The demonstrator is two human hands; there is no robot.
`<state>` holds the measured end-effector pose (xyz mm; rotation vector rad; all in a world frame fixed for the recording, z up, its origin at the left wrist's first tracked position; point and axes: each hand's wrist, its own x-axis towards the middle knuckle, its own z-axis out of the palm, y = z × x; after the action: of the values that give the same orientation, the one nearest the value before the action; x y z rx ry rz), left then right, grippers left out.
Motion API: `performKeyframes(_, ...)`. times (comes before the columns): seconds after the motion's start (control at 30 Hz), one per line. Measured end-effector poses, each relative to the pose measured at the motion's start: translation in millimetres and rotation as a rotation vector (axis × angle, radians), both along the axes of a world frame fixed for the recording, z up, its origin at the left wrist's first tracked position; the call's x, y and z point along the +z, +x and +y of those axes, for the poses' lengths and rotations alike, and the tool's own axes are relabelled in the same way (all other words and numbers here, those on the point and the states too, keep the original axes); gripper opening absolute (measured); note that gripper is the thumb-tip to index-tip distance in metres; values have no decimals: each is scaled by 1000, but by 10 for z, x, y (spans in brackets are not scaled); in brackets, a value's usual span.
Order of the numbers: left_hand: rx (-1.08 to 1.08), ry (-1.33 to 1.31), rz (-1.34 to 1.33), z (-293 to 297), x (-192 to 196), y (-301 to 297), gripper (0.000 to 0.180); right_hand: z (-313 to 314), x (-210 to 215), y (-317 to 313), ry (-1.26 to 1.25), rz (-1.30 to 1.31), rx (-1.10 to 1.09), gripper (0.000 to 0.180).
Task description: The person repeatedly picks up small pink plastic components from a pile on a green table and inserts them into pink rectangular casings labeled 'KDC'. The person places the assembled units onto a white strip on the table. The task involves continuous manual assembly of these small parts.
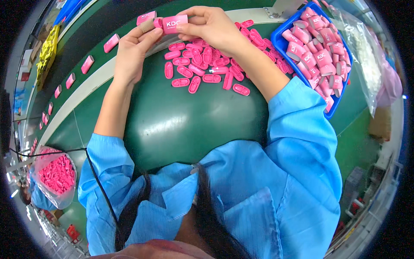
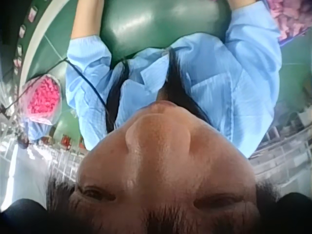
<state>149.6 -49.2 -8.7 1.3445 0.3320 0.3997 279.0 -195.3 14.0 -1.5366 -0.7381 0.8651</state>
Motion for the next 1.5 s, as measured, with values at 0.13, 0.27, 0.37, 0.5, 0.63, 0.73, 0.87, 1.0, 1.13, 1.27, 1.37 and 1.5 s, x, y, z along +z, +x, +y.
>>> performKeyframes(0.13,-3,82,-2,-47,-1,27,32,-23,-10,28,46,-9,10,32)
performKeyframes(0.27,59,211,-9,-62,-27,45,33,-24,-83,41,88,-30,-7,30)
performKeyframes(0.37,85,337,24,-46,-63,49,33,-20,-89,40,100,-79,-4,29)
performKeyframes(0.5,-5,611,55,-10,-5,11,35,-58,-109,65,91,-146,33,28)
performKeyframes(0.63,62,669,140,-147,75,5,34,-67,-107,31,123,-196,-14,30)
performKeyframes(0.73,50,629,107,-185,65,19,34,-97,-108,25,117,-229,-30,31)
performKeyframes(0.87,11,480,16,-229,31,17,38,-84,-99,75,102,-126,-30,29)
performKeyframes(1.0,15,472,-26,-276,-54,10,45,-41,-123,-140,188,-314,-130,30)
performKeyframes(1.13,-7,666,175,-209,-64,82,53,51,-237,-25,156,-453,-190,28)
performKeyframes(1.27,218,1011,77,-44,-265,173,58,332,-296,431,-164,-539,-61,40)
performKeyframes(1.37,171,1153,67,-47,-229,166,43,525,-687,886,-263,-462,-6,42)
performKeyframes(1.5,93,1181,135,-249,-271,132,28,537,-623,1236,-346,-1049,-113,54)
